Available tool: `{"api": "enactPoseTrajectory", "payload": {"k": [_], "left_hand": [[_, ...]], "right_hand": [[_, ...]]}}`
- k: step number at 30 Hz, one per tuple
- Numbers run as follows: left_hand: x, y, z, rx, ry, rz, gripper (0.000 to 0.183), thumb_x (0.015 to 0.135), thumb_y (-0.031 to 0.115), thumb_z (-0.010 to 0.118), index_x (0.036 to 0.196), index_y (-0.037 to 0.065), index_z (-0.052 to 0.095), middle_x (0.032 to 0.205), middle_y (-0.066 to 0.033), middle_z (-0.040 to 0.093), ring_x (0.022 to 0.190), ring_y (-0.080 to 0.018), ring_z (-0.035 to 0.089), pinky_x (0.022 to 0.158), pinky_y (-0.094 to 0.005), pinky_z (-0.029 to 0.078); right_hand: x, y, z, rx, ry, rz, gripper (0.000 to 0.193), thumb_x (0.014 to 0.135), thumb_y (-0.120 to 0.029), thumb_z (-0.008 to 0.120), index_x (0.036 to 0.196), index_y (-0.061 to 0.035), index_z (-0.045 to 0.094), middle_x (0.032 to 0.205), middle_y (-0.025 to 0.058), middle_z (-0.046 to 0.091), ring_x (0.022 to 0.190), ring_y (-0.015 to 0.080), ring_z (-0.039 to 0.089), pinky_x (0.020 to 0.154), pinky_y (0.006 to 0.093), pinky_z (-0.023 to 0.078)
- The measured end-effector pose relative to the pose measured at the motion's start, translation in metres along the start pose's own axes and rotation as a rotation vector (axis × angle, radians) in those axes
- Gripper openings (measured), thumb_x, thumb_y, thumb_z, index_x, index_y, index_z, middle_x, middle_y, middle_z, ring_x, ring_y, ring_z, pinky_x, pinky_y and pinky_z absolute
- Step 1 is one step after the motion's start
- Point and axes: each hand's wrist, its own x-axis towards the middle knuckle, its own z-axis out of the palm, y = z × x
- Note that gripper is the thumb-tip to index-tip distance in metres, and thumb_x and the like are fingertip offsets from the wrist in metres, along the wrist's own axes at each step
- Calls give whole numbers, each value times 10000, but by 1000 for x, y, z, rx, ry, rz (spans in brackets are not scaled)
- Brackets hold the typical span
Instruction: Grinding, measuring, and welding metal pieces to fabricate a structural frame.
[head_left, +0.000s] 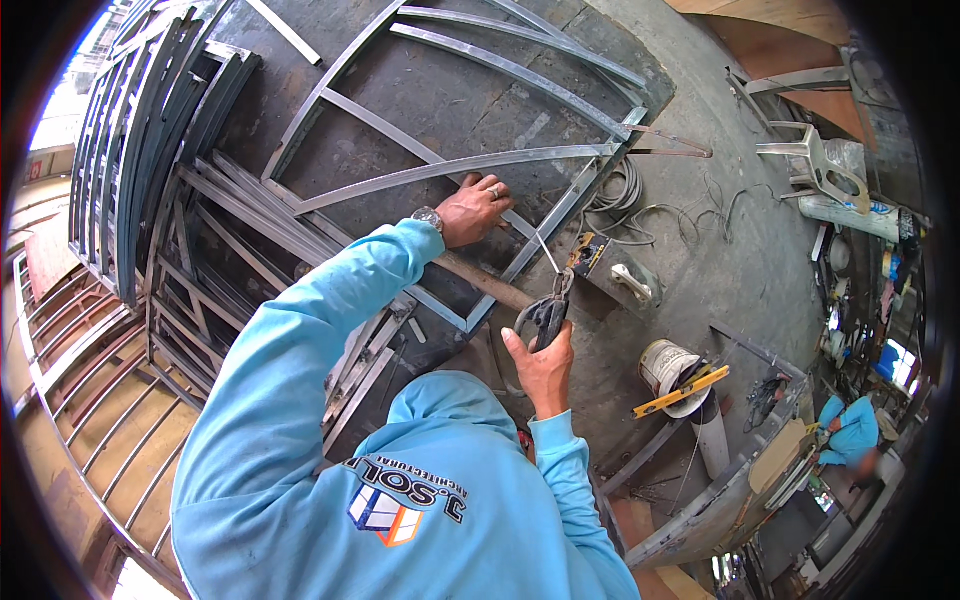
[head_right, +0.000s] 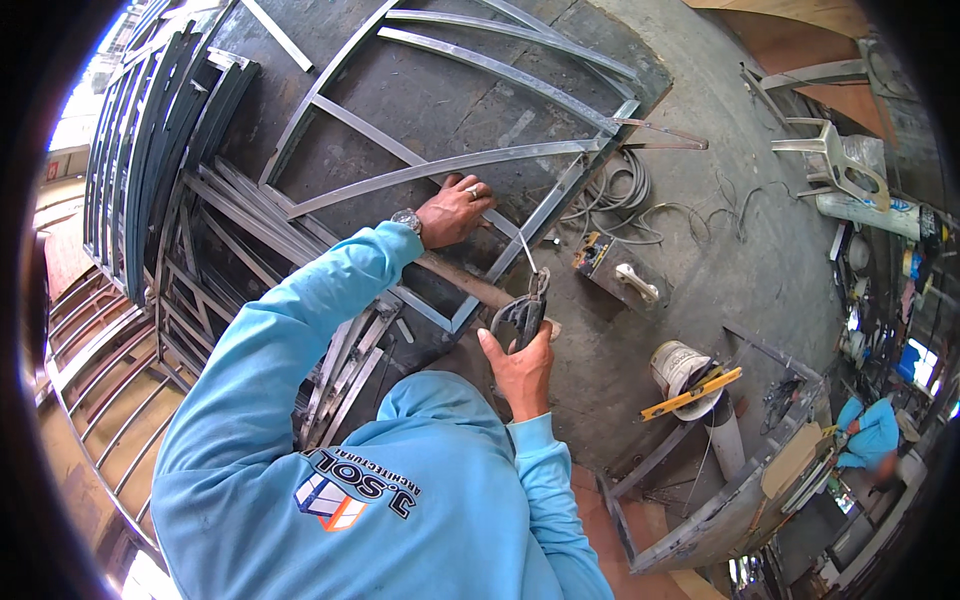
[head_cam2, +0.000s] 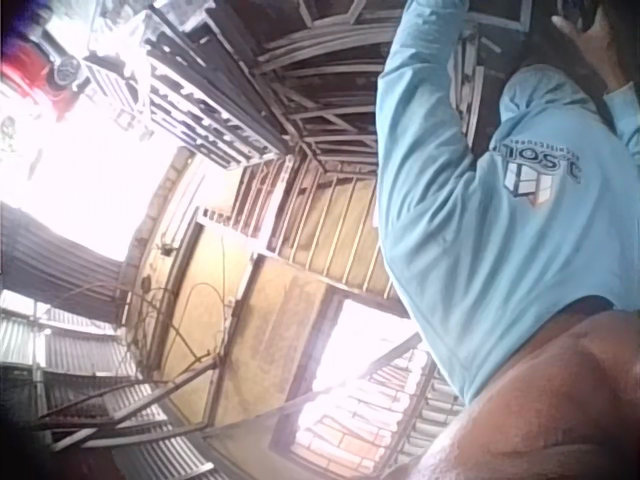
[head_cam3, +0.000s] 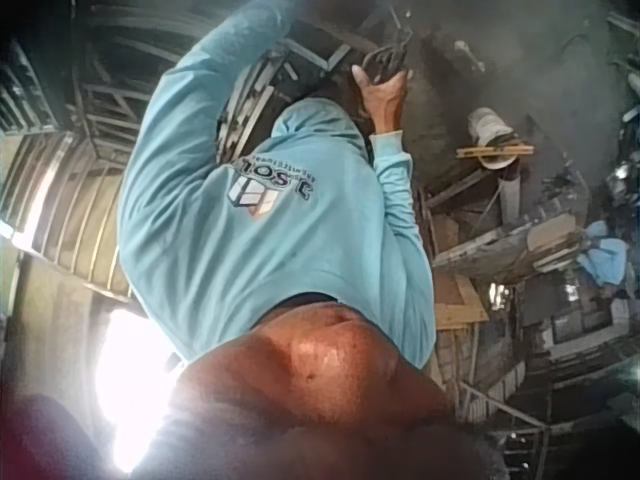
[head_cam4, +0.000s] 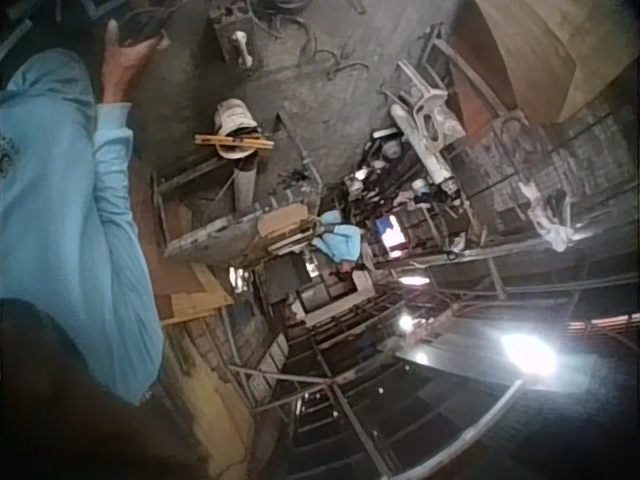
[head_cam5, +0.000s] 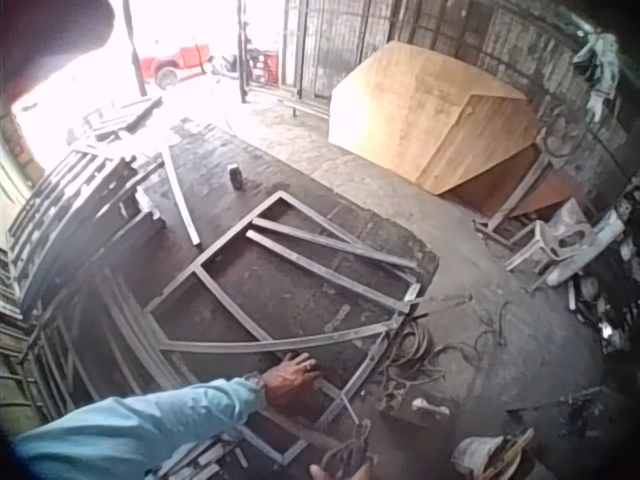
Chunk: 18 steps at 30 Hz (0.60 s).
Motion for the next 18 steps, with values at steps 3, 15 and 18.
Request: {"api": "enactPoseTrajectory", "payload": {"k": [3,15,18], "left_hand": [[0,-2,1,61,-26,17,415,830,245,693,1174,27,614,1145,-111,541,1134,-261,464,949,-459,373],[2,0,-1,28,-11,22,411,799,180,723,1172,37,625,1136,-117,545,1098,-278,476,906,-456,378],[0,-1,-1,30,-1,13,410,798,180,723,1171,40,626,1142,-115,545,1101,-277,474,901,-457,378]], "right_hand": [[-1,0,1,-42,-4,-15,658,703,-402,830,1060,18,470,847,178,608,742,314,609,694,415,502],[0,24,4,171,12,51,641,698,-425,834,1048,6,512,843,104,605,719,219,591,671,355,499],[-2,14,1,77,4,37,654,699,-424,830,1056,16,503,844,140,608,728,269,605,684,389,502]]}}
